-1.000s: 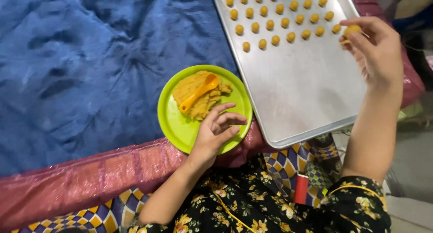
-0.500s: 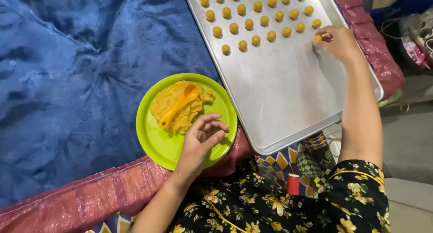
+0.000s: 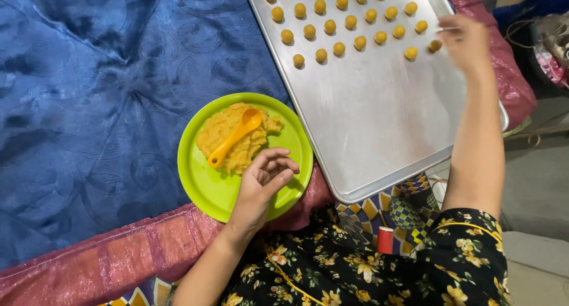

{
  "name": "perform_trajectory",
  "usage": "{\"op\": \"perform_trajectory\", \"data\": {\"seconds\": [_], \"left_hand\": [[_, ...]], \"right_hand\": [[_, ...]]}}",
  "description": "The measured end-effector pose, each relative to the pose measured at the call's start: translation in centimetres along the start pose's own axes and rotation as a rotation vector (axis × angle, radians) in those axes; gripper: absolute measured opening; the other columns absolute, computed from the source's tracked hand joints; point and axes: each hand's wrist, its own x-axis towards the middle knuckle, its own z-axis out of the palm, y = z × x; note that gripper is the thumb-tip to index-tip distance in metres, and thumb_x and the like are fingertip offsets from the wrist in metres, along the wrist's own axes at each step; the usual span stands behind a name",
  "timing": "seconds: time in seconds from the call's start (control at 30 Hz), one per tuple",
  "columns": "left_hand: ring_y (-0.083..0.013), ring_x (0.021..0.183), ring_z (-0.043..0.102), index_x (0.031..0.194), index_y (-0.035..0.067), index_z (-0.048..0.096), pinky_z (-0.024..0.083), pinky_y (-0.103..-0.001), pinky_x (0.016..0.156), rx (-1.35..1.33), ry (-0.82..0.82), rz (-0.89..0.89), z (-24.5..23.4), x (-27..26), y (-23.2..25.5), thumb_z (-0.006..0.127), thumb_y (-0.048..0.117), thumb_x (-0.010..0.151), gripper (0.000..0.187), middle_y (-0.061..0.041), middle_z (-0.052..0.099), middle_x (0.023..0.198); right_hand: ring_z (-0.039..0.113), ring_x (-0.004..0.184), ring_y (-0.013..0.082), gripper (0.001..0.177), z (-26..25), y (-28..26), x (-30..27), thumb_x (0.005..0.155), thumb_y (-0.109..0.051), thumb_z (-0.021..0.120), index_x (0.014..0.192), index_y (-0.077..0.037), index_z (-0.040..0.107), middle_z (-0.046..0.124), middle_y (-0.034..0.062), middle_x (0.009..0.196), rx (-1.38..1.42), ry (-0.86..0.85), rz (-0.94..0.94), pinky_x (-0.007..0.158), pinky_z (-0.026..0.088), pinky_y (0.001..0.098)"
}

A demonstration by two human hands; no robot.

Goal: Rolling small pieces of dough into balls and arranging them in rows on a baking tray.

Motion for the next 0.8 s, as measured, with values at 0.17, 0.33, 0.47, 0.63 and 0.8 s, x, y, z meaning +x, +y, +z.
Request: {"op": "perform_trajectory", "data": {"seconds": [0.17,0.33,0.47,0.63,0.8], "left_hand": [[-0.0169,0.099,0.061,0.127,0.000,0.057,0.050,-0.028,0.087,-0.024,-0.013,0.002,0.0,0.1,-0.1,0.065,-0.002,0.091,0.037,-0.011,0.065,0.104],[-0.0168,0.098,0.062,0.127,0.000,0.057,0.051,-0.028,0.086,-0.027,-0.013,0.000,0.1,0.2,-0.1,0.066,-0.002,0.091,0.037,-0.012,0.066,0.104],[-0.0170,0.098,0.062,0.126,0.000,0.057,0.051,-0.029,0.087,-0.031,-0.005,-0.005,0.0,0.2,-0.1,0.066,-0.001,0.091,0.037,-0.012,0.066,0.103],[-0.0176,0.097,0.062,0.126,0.000,0.058,0.052,-0.029,0.085,-0.024,0.000,-0.015,0.1,0.3,-0.2,0.066,-0.001,0.090,0.037,-0.012,0.066,0.103],[-0.0175,0.098,0.062,0.126,0.000,0.058,0.051,-0.029,0.087,-0.032,0.002,-0.020,0.1,0.1,0.1,0.066,0.000,0.091,0.036,-0.012,0.065,0.103]], "right_hand": [[0.071,0.081,0.0271,0.034,0.2,7.8,-0.1,0.090,0.016,0.060,0.117,0.006,0.078,0.077,0.0182,0.101,-0.286,0.201,-0.072,0.077,0.056,0.0367],[0.070,0.088,0.0272,0.037,1.4,8.4,0.2,0.085,0.017,0.069,0.121,0.008,0.074,0.074,0.0189,0.104,-0.180,0.078,-0.002,0.080,0.055,0.0363],[0.069,0.085,0.0264,0.032,1.6,7.5,0.1,0.085,0.014,0.071,0.116,0.007,0.076,0.075,0.0177,0.102,-0.196,0.090,-0.006,0.079,0.055,0.0356],[0.072,0.089,0.0251,0.037,1.6,6.8,0.1,0.084,0.022,0.061,0.116,0.011,0.073,0.074,0.0191,0.103,-0.065,0.066,0.031,0.079,0.057,0.0317],[0.069,0.088,0.0292,0.045,1.1,6.0,0.0,0.083,0.022,0.063,0.125,0.008,0.073,0.074,0.0209,0.110,-0.119,0.079,-0.006,0.079,0.057,0.0374]]}}
